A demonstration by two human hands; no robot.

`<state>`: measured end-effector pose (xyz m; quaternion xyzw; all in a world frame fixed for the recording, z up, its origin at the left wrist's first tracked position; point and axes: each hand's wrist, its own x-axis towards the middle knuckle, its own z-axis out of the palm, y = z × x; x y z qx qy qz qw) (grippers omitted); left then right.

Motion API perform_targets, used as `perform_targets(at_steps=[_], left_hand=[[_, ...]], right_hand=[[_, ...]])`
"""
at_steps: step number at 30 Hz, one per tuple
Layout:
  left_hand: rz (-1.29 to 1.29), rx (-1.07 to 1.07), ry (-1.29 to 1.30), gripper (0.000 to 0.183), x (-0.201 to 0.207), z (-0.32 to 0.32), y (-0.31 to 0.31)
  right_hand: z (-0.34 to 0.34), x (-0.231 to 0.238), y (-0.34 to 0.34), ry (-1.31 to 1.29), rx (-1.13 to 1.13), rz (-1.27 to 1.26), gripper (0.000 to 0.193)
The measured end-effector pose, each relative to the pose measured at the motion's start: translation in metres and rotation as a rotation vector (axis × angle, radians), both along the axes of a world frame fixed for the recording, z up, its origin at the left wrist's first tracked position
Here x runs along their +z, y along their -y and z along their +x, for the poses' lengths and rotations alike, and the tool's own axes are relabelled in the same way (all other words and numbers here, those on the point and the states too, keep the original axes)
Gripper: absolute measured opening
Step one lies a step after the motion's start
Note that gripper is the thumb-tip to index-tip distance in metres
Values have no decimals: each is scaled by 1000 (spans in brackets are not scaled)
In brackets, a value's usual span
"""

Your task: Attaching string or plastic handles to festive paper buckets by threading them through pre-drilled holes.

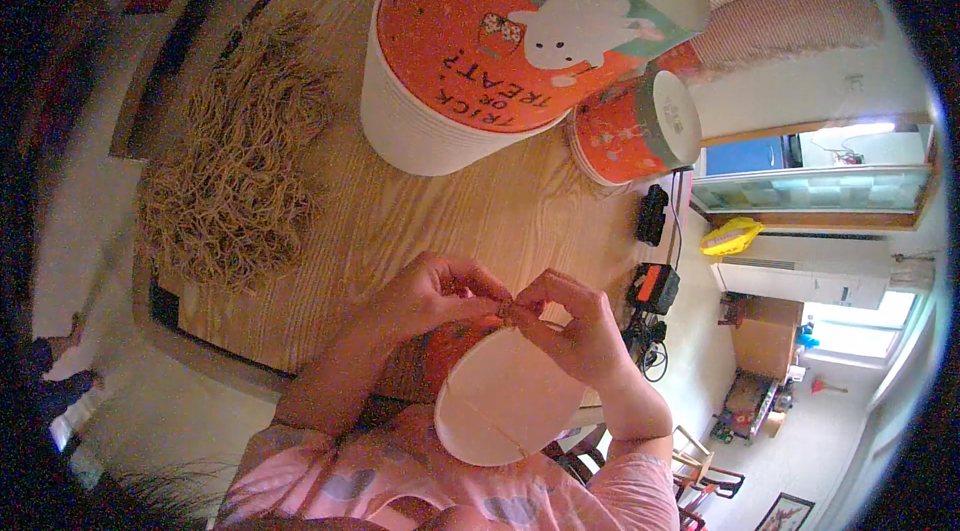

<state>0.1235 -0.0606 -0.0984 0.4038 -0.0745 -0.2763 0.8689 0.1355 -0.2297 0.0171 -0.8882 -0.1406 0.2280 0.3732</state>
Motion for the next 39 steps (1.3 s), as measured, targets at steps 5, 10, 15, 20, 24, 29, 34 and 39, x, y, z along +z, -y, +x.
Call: perform_targets(at_steps=[5,10,15,20,24,29,34,39], left_hand=[[19,4,-7,15,-1,0,0],[3,-63,1,17,-2,2,-1],[-38,-40,23,13,4,1,0],[-80,-15,27,11,3,0,3],[-107,-28,13,12,3,0,3],[-83,-25,22,12,5,0,2],[-100,-21,-7,14,5,0,3],[-59,-46,-31,18,2,0,3]], right_hand=[[0,2,-1,8,-13,-3,7],[0,0,0,14,-6,-11,6],[0,3,-3,-61,-39,18,6],[0,-6,7,-104,-62,76,5],[0,-5,6,-199,-131,164,4],[0,-12,10,-193,-138,257,7],[1,-14,12,-169,-133,292,11],[-1,-14,8,0,-119,193,14]])
